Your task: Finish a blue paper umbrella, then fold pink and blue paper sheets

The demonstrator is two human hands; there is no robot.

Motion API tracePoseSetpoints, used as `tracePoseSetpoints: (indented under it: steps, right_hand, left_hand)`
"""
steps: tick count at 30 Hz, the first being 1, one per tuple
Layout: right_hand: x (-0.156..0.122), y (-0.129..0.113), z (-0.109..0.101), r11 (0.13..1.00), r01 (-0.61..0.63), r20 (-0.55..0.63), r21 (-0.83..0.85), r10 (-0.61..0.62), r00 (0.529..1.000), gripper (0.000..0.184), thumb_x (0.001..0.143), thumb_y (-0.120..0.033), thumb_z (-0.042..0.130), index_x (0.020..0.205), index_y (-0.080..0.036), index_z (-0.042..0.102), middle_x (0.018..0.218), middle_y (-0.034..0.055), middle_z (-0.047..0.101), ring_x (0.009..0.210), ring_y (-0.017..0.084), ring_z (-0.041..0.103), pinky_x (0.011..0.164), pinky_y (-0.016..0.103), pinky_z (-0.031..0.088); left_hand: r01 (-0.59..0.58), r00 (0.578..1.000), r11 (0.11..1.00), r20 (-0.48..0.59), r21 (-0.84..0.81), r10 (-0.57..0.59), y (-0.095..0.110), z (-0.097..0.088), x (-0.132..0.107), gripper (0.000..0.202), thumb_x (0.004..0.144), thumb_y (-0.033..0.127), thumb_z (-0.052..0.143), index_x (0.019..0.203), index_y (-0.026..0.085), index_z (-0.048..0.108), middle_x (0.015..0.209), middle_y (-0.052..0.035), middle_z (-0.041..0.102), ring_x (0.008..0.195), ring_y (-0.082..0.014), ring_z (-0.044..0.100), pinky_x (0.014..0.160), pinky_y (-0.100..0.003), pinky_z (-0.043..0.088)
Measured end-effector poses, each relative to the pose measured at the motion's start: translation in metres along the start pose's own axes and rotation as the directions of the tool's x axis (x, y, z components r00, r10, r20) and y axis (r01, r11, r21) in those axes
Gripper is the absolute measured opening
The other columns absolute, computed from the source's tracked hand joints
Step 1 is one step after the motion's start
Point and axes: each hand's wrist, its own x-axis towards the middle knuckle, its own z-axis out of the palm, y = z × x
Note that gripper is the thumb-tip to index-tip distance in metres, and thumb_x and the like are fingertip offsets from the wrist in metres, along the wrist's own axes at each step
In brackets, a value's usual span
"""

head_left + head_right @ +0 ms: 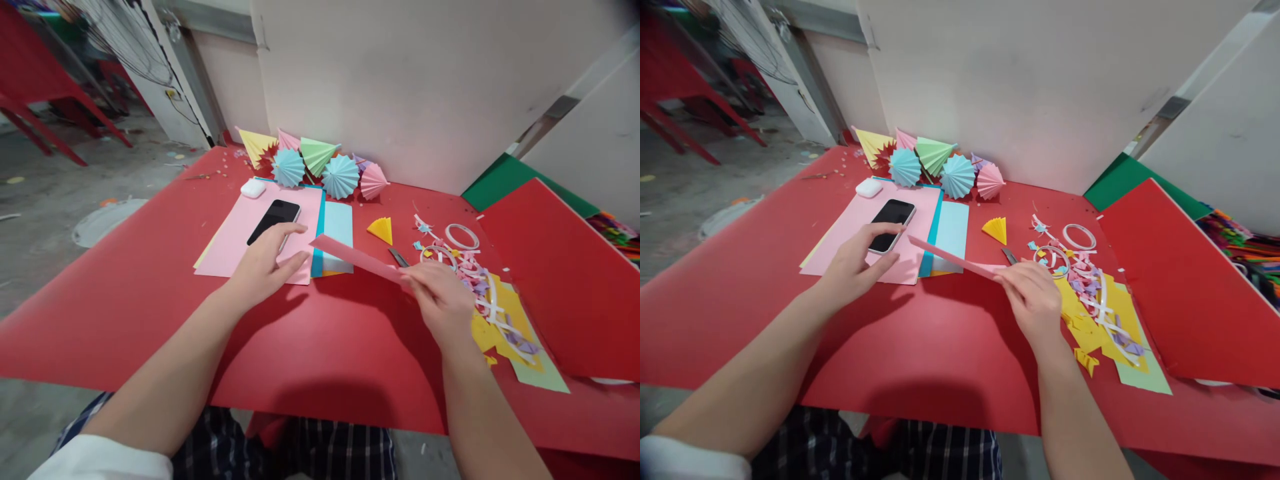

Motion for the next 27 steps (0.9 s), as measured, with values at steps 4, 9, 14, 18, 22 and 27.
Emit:
tracePoseSetpoints:
  steps: [4,9,14,18,22,27]
  right_hand:
    - [0.000,0.002,-0.003,0.916,-0.388,-0.407,0.105,0.396,0.823,0.008,0.078,-0.027,0.062,0.080,-0.022,0.068,0.074,0.0007,0.066,0.072,0.016,0.060,0.070,0.032,0.047]
    - [0.002,0.014,0.007,0.737,-0.552,-0.302,0.391,0.669,0.679,0.017,0.070,-0.035,0.067,0.077,-0.019,0.068,0.069,-0.0004,0.063,0.065,0.014,0.056,0.064,0.030,0.046]
    - [-0.004,0.017,0.023,0.593,-0.664,-0.071,0.456,0.768,0.636,0.024,0.068,-0.040,0.069,0.081,-0.020,0.068,0.067,-0.0012,0.062,0.062,0.013,0.054,0.062,0.029,0.045]
    - [-0.006,0.011,0.028,0.619,-0.674,0.063,0.403,0.716,0.695,0.031,0.073,-0.038,0.065,0.100,-0.023,0.062,0.084,0.0025,0.065,0.073,0.016,0.059,0.067,0.031,0.048]
    - [-0.008,0.006,0.033,0.768,-0.593,0.094,0.241,0.590,0.802,0.041,0.076,-0.034,0.061,0.116,-0.023,0.054,0.111,0.0091,0.059,0.091,0.019,0.059,0.075,0.035,0.050]
    - [-0.012,0.005,0.038,0.860,-0.489,0.153,0.144,0.469,0.870,0.037,0.080,-0.034,0.057,0.115,-0.023,0.055,0.115,0.0096,0.057,0.104,0.021,0.055,0.087,0.041,0.048]
  left_hand:
    - [0.071,0.991,0.918,-0.078,-0.391,-0.110,-0.001,0.006,-0.002,0.048,0.086,0.036,0.052,0.130,0.023,0.038,0.133,-0.0094,0.046,0.124,-0.0238,0.041,0.104,-0.041,0.031]
    - [0.262,0.965,0.612,0.193,-0.746,-0.178,0.001,0.020,-0.003,0.053,0.084,0.048,0.052,0.130,0.024,0.043,0.124,-0.0098,0.055,0.116,-0.0260,0.050,0.096,-0.042,0.041]
    - [0.555,0.832,0.460,0.464,-0.693,-0.304,0.017,0.033,-0.007,0.033,0.077,0.038,0.064,0.102,0.017,0.066,0.099,-0.0075,0.068,0.096,-0.0237,0.061,0.089,-0.038,0.045]
    - [0.626,0.778,0.426,0.486,-0.653,-0.399,0.022,0.037,-0.009,0.027,0.074,0.036,0.067,0.090,0.015,0.070,0.092,-0.0072,0.070,0.090,-0.0227,0.063,0.085,-0.037,0.046]
    - [0.613,0.786,0.438,0.450,-0.658,-0.424,0.021,0.038,-0.008,0.027,0.072,0.036,0.069,0.089,0.015,0.070,0.091,-0.0067,0.070,0.085,-0.0208,0.063,0.082,-0.035,0.047]
    - [0.602,0.795,0.444,0.441,-0.664,-0.416,0.023,0.039,-0.008,0.027,0.070,0.037,0.070,0.085,0.014,0.070,0.086,-0.0068,0.070,0.082,-0.0204,0.064,0.079,-0.034,0.048]
